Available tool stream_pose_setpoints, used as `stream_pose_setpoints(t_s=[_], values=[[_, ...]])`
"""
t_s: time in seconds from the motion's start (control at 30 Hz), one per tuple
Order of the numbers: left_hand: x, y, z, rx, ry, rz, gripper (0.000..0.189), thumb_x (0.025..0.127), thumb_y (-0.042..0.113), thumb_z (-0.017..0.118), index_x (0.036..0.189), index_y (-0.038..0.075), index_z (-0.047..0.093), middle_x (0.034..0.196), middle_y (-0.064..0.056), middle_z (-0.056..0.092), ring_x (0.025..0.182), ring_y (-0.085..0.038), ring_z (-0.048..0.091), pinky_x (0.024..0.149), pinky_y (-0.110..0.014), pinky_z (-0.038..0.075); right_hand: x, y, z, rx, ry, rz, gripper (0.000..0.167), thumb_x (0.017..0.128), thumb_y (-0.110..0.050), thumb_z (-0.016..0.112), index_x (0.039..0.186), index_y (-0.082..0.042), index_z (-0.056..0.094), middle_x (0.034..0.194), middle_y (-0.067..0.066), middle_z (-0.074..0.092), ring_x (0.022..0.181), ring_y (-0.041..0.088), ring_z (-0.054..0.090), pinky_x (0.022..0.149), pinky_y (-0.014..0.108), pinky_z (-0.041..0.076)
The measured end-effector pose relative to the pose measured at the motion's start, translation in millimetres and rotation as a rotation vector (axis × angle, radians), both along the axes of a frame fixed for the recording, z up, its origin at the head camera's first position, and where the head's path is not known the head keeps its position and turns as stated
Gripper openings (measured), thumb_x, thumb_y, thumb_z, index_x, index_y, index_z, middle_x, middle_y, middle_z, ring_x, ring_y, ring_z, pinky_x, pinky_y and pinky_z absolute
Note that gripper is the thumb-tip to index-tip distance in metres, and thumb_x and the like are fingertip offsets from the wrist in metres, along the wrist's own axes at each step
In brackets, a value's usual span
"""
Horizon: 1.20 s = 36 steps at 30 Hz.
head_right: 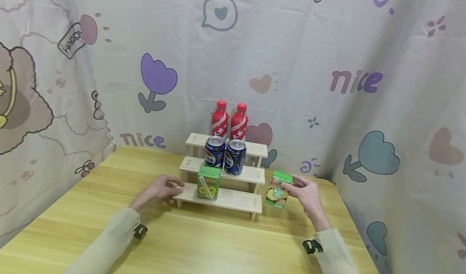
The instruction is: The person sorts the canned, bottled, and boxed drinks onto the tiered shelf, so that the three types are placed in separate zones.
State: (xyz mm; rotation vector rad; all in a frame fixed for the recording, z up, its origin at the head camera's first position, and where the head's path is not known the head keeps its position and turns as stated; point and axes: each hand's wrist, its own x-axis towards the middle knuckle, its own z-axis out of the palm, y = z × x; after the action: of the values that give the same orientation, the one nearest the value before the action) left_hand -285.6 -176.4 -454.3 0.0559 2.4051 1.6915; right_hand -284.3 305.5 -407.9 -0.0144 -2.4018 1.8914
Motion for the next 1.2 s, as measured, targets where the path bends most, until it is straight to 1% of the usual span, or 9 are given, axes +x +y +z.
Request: stream_pose_setpoints(t_s=[0.13,0.17,0.33,0.5,0.6,0.73,0.83,1.0,1.2], values=[[0.9,0.7,0.4,0.008,0.003,0.002,0.033,0.086,0.005,0.073,0.116,-0.004,0.065,0.079,-0.012,0.066,0.058,-0.017,0.06,0.06,-0.04,0.062,1.5,-8,2.1,0.016,0.0,0.011,0.07,0.085,-0.018,0.078,0.141,0.006,0.045,0.13,0.021,0.06,0.086,0.002,0.069,0.081,0.024,0.06],[1.0,0.9,0.6,0.012,0.003,0.004,0.032,0.086,0.004,0.073,0.116,-0.004,0.065,0.08,-0.013,0.066,0.058,-0.017,0.06,0.06,-0.04,0.062,1.9,-9,2.6,0.019,-0.002,0.011,0.069,0.085,-0.018,0.078,0.141,0.006,0.045,0.128,0.02,0.061,0.086,0.003,0.069,0.081,0.024,0.06],[1.4,1.4,1.6,0.019,0.007,-0.007,0.029,0.086,0.004,0.072,0.114,-0.004,0.065,0.077,-0.011,0.065,0.058,-0.016,0.059,0.059,-0.039,0.062,5.7,-15,5.6,0.017,0.0,0.02,0.068,0.084,-0.017,0.078,0.14,0.006,0.046,0.122,0.016,0.065,0.085,0.004,0.069,0.081,0.026,0.061],[1.0,1.0,2.2,0.014,0.006,-0.012,0.026,0.088,0.004,0.071,0.112,-0.002,0.064,0.073,-0.009,0.062,0.059,-0.015,0.058,0.061,-0.039,0.062,9.5,-23,8.7,-0.021,0.0,0.032,0.068,0.083,-0.013,0.079,0.139,0.006,0.047,0.106,0.0,0.071,0.084,0.006,0.07,0.081,0.028,0.061],[1.2,0.9,1.8,0.009,0.01,-0.013,0.026,0.088,0.004,0.071,0.112,-0.003,0.064,0.074,-0.009,0.063,0.059,-0.015,0.058,0.061,-0.04,0.063,11.5,-28,10.1,-0.037,0.003,0.043,0.069,0.082,-0.012,0.08,0.139,0.007,0.047,0.1,-0.004,0.072,0.084,0.008,0.07,0.08,0.028,0.061],[1.3,1.4,2.0,0.011,0.0,0.01,0.027,0.085,0.003,0.072,0.111,-0.002,0.066,0.079,-0.012,0.066,0.057,-0.017,0.061,0.062,-0.042,0.063,13.1,-34,10.5,-0.037,0.007,0.069,0.068,0.082,-0.013,0.08,0.139,0.007,0.048,0.106,0.002,0.072,0.085,0.009,0.071,0.08,0.028,0.061],[0.9,2.0,2.7,-0.004,-0.003,0.026,0.028,0.084,0.003,0.074,0.11,-0.001,0.067,0.082,-0.014,0.067,0.056,-0.019,0.062,0.063,-0.044,0.063,13.2,-39,10.0,-0.037,0.001,0.085,0.068,0.081,-0.012,0.08,0.139,0.006,0.048,0.111,0.007,0.071,0.087,0.009,0.071,0.081,0.028,0.061],[0.6,2.0,2.2,-0.025,0.013,0.016,0.028,0.084,0.004,0.074,0.111,-0.001,0.068,0.084,-0.015,0.067,0.057,-0.019,0.062,0.064,-0.043,0.063,12.5,-49,10.4,-0.048,-0.008,0.089,0.067,0.081,-0.01,0.08,0.138,0.005,0.049,0.118,0.013,0.069,0.089,0.008,0.071,0.083,0.027,0.06],[-0.4,0.7,0.9,-0.029,0.014,0.001,0.028,0.085,0.005,0.073,0.113,-0.001,0.069,0.085,-0.015,0.068,0.056,-0.018,0.062,0.065,-0.043,0.063,11.7,-65,11.4,-0.04,-0.006,0.112,0.067,0.082,-0.009,0.079,0.139,0.005,0.048,0.131,0.024,0.06,0.093,0.004,0.069,0.084,0.024,0.059]])
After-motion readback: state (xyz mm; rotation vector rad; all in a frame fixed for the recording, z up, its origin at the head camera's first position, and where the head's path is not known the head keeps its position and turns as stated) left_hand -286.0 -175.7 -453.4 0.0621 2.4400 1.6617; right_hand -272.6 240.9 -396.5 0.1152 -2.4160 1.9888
